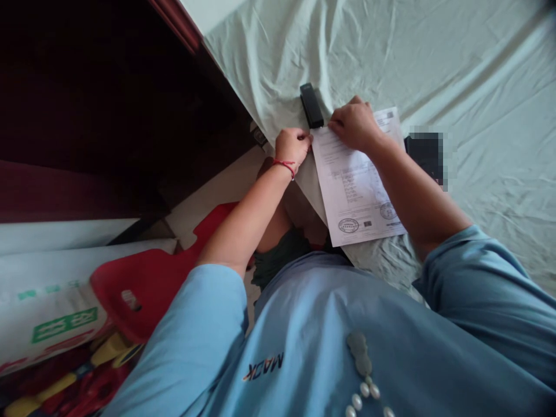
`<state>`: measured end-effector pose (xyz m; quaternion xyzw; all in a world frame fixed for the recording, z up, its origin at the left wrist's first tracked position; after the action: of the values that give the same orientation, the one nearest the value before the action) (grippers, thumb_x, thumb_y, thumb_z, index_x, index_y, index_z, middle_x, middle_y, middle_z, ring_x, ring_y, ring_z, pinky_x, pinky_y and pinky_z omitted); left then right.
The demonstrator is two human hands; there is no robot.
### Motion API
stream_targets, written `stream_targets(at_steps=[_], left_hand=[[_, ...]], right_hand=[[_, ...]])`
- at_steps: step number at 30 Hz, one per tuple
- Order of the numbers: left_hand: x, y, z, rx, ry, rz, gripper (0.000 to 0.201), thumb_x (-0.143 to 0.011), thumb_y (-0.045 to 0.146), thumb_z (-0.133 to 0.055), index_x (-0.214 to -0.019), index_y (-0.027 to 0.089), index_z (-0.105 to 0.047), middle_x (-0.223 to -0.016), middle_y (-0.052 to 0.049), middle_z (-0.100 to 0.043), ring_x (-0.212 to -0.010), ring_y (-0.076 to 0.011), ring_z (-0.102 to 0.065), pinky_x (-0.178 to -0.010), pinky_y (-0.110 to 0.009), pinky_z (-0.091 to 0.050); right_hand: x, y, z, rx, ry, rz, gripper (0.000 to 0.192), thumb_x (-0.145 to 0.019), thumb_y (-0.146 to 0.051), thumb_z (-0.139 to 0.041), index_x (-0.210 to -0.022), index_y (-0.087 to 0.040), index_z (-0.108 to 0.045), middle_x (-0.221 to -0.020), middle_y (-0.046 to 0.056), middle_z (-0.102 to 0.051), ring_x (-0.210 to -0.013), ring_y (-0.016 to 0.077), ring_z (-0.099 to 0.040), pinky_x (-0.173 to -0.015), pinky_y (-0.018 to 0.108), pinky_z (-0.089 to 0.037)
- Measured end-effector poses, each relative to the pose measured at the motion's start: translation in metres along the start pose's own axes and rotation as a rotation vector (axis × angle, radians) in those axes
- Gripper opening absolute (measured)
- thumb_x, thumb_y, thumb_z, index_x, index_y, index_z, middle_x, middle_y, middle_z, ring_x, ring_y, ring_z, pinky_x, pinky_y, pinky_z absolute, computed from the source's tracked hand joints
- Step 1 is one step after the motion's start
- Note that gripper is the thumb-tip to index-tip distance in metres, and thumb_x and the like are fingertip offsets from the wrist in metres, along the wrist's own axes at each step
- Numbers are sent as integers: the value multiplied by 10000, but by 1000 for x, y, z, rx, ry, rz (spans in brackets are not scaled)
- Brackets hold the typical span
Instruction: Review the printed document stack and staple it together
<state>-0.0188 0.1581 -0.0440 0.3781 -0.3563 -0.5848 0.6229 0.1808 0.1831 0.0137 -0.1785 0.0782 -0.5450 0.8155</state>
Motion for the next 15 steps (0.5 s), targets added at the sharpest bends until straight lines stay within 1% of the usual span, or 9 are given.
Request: stream_targets(at_steps=[2,4,6,8,11,14,15], left_hand=[[-1,-1,-2,-47,20,-27,220,-849,158,-754,-645,184,-677,-571,-2,-570,-680,-174,-624,-667,-272,-474],[-2,-3,-5,-55,42,-47,234,-850,143,-748,-634,179,-664,-565,-1,-542,-711,-186,-641,-708,-288,-483],[-3,-5,-9,-27,47,-58,237,-864,127,-730,-642,177,-664,-555,1,-516,-728,-197,-652,-730,-300,-489],[-3,-7,-12,14,35,-48,230,-886,132,-722,-666,177,-674,-547,2,-503,-726,-201,-652,-727,-301,-492],[0,-7,-14,54,24,20,283,-925,203,-742,-654,179,-662,-526,-1,-513,-654,-177,-618,-666,-276,-468],[2,-5,-14,67,15,123,371,-947,310,-767,-628,179,-629,-532,-12,-556,-584,-143,-578,-600,-251,-422],[3,-4,-14,70,2,133,392,-952,345,-769,-631,176,-623,-543,-18,-572,-584,-138,-580,-594,-245,-415]], right_hand=[[2,0,1,1,6,-4,430,-994,-551,-385,-999,-333,-756,-1083,124,-816,-1310,416,-562,-1087,681,-445],[4,-1,2,-1,6,-8,446,-998,-579,-368,-1011,-357,-755,-1070,110,-817,-1308,408,-557,-1092,679,-441],[6,-3,5,-1,-6,-11,462,-1005,-587,-342,-1031,-383,-755,-1083,97,-815,-1324,403,-545,-1101,681,-432],[8,-6,8,7,-18,-19,466,-1004,-561,-334,-1047,-374,-760,-1123,106,-810,-1339,410,-541,-1105,689,-422],[9,-8,10,13,-19,-20,435,-996,-505,-364,-1041,-337,-763,-1149,135,-805,-1349,425,-543,-1106,699,-412],[5,-3,5,2,15,-4,364,-994,-481,-412,-959,-339,-746,-1089,125,-805,-1330,413,-550,-1110,688,-420],[3,-1,1,-7,33,-5,339,-992,-472,-431,-921,-336,-733,-1055,124,-802,-1315,411,-558,-1109,689,-422]])
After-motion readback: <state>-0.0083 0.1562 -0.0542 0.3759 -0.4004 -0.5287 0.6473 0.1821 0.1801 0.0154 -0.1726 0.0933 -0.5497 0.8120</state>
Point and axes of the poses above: each hand's wrist, its own x-axis away from the middle knuckle, its own z-axis out of the back of the hand, y = z × x, the point moved 1 cm from there along -x, towards the middle knuckle
